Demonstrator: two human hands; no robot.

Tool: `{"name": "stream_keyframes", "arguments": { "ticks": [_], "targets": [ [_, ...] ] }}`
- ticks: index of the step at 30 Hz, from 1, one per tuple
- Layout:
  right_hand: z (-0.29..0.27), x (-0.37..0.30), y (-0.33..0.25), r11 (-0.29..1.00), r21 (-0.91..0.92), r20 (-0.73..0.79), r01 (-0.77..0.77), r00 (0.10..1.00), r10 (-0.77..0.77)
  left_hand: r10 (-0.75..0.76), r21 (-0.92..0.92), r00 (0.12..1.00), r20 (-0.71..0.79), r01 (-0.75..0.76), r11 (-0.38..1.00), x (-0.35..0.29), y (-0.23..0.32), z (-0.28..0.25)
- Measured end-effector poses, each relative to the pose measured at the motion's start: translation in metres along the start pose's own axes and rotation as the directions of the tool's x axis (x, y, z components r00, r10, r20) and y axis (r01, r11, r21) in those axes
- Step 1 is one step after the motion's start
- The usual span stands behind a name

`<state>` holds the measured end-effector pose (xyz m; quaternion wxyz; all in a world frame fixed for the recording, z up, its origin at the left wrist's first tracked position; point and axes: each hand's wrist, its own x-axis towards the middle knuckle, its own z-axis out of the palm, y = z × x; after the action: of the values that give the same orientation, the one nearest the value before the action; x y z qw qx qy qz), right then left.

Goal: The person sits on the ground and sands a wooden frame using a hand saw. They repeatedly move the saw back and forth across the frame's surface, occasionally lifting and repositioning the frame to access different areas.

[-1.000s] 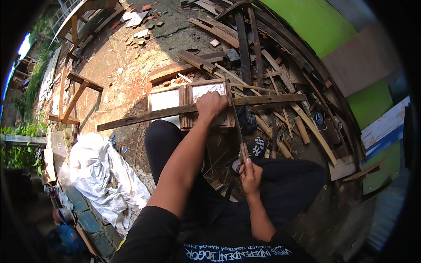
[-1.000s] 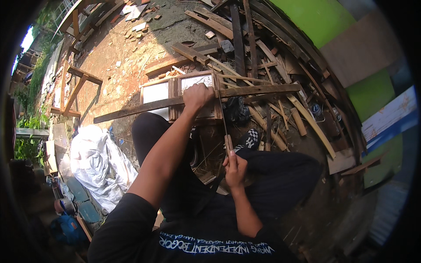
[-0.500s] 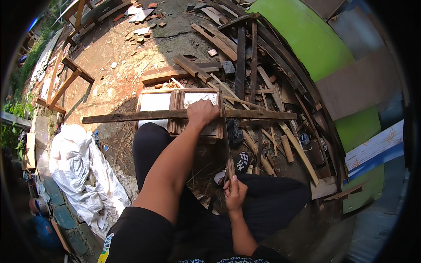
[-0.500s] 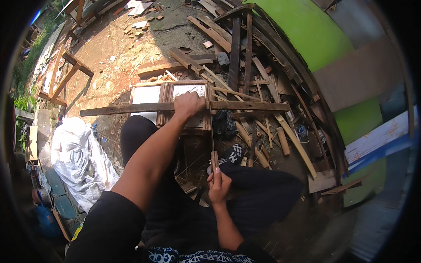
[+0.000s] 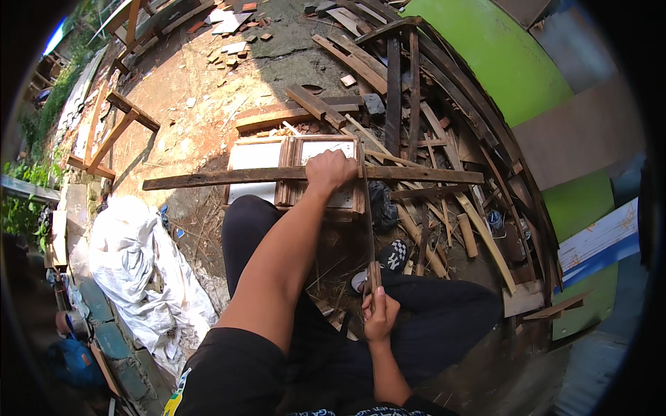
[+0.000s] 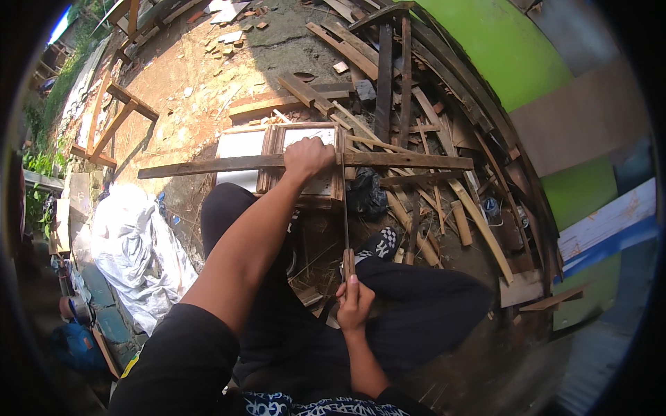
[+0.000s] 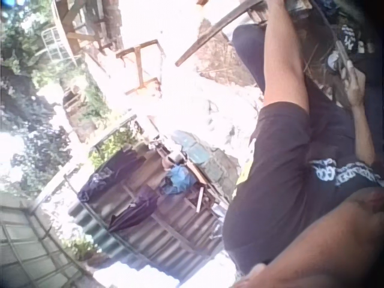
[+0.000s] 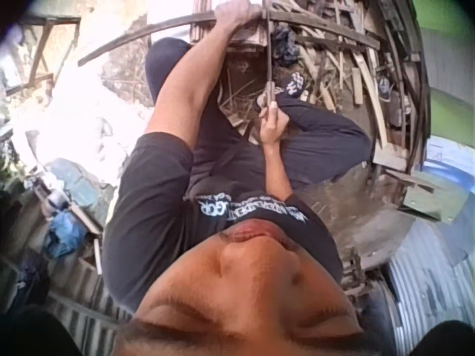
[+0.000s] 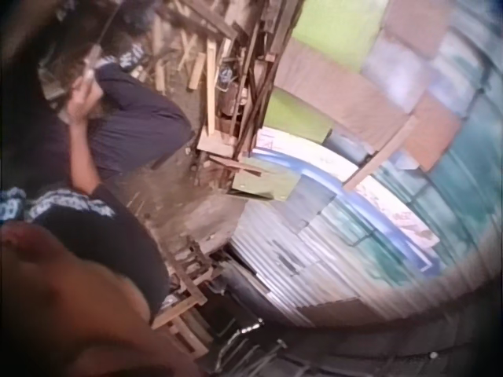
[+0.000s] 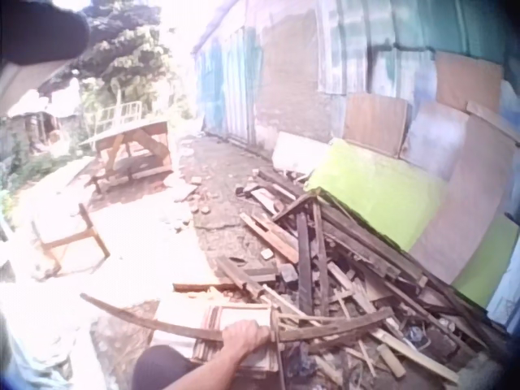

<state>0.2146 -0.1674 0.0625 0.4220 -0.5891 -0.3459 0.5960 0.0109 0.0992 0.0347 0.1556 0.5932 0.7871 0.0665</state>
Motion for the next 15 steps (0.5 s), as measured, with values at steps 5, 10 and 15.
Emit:
{"name": "stream_keyframes", "arguments": {
  "ticks": [5, 10, 15],
  "targets": [
    [-0.006, -0.011, 0.004, 0.994, -0.075, -0.066, 0.084, 0.994, -0.089, 0.007, 0.002, 0.999, 0.047, -0.007, 1.000, -0.014, 0.007, 0.000],
    [0.025, 0.066, -0.009, 0.990, -0.048, -0.038, 0.134, 0.990, -0.136, 0.042, 0.023, 0.999, -0.018, -0.041, 0.999, -0.014, 0.006, 0.008],
    [-0.016, -0.043, 0.010, 0.992, -0.102, -0.055, 0.080, 0.995, -0.086, 0.029, 0.016, 0.999, -0.034, -0.029, 0.999, -0.001, 0.001, -0.001]
  ]
}}
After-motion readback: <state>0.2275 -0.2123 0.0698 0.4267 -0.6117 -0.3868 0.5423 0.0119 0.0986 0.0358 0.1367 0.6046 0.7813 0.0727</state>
